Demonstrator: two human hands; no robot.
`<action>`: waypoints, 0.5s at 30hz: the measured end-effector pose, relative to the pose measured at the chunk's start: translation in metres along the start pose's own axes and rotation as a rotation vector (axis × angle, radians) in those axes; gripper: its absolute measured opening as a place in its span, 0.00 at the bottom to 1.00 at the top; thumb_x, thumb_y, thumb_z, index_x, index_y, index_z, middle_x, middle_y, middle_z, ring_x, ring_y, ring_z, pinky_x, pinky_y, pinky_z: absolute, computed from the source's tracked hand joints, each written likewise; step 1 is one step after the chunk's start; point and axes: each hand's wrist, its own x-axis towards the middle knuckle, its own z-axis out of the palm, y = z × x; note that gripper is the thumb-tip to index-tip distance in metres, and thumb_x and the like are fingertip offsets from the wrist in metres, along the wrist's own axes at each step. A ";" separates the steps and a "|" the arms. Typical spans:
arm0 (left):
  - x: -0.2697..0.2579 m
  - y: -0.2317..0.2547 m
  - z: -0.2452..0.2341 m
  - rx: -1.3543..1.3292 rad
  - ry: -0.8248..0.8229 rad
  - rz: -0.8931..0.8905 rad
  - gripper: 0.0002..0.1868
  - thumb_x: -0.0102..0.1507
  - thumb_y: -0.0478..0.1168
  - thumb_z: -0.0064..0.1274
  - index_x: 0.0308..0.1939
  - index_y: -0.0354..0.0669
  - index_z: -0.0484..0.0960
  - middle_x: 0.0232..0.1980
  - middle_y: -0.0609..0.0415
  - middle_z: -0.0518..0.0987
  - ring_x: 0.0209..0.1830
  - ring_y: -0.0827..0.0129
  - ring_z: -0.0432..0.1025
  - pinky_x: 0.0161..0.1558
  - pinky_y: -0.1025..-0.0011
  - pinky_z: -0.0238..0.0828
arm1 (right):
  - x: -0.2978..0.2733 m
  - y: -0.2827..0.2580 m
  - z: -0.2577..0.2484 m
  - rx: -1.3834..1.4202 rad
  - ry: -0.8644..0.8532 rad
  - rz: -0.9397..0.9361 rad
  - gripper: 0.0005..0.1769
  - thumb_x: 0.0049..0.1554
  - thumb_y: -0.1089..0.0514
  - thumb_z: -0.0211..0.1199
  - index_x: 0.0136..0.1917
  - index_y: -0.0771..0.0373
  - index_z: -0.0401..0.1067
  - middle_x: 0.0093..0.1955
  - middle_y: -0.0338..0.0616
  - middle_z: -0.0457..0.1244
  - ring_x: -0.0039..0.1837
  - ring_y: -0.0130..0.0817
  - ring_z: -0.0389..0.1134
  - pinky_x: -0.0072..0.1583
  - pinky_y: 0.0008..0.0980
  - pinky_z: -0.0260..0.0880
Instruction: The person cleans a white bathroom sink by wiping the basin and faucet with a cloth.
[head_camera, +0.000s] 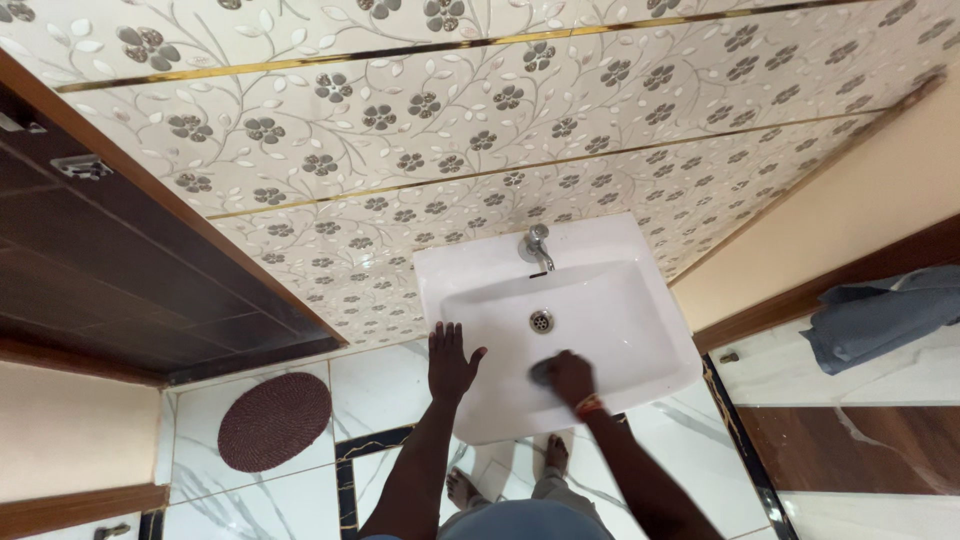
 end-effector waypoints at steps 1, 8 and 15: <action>0.000 0.000 0.002 0.008 0.026 0.011 0.44 0.67 0.67 0.43 0.71 0.31 0.66 0.72 0.38 0.68 0.79 0.46 0.52 0.78 0.51 0.41 | -0.002 -0.018 0.012 0.038 0.012 -0.034 0.11 0.49 0.48 0.67 0.40 0.55 0.81 0.43 0.49 0.67 0.44 0.46 0.70 0.48 0.47 0.71; -0.001 -0.003 0.010 -0.017 0.072 0.021 0.43 0.67 0.66 0.43 0.70 0.31 0.67 0.72 0.38 0.69 0.79 0.45 0.53 0.77 0.50 0.42 | -0.013 -0.084 0.049 0.339 0.054 -0.135 0.10 0.49 0.53 0.66 0.43 0.56 0.82 0.45 0.47 0.68 0.50 0.48 0.69 0.55 0.47 0.70; -0.002 -0.002 0.009 0.016 0.081 0.027 0.44 0.66 0.68 0.43 0.70 0.31 0.67 0.72 0.38 0.69 0.79 0.46 0.53 0.77 0.50 0.42 | -0.005 -0.027 0.017 0.294 0.096 0.000 0.11 0.50 0.54 0.63 0.43 0.59 0.81 0.48 0.49 0.70 0.53 0.51 0.69 0.59 0.48 0.68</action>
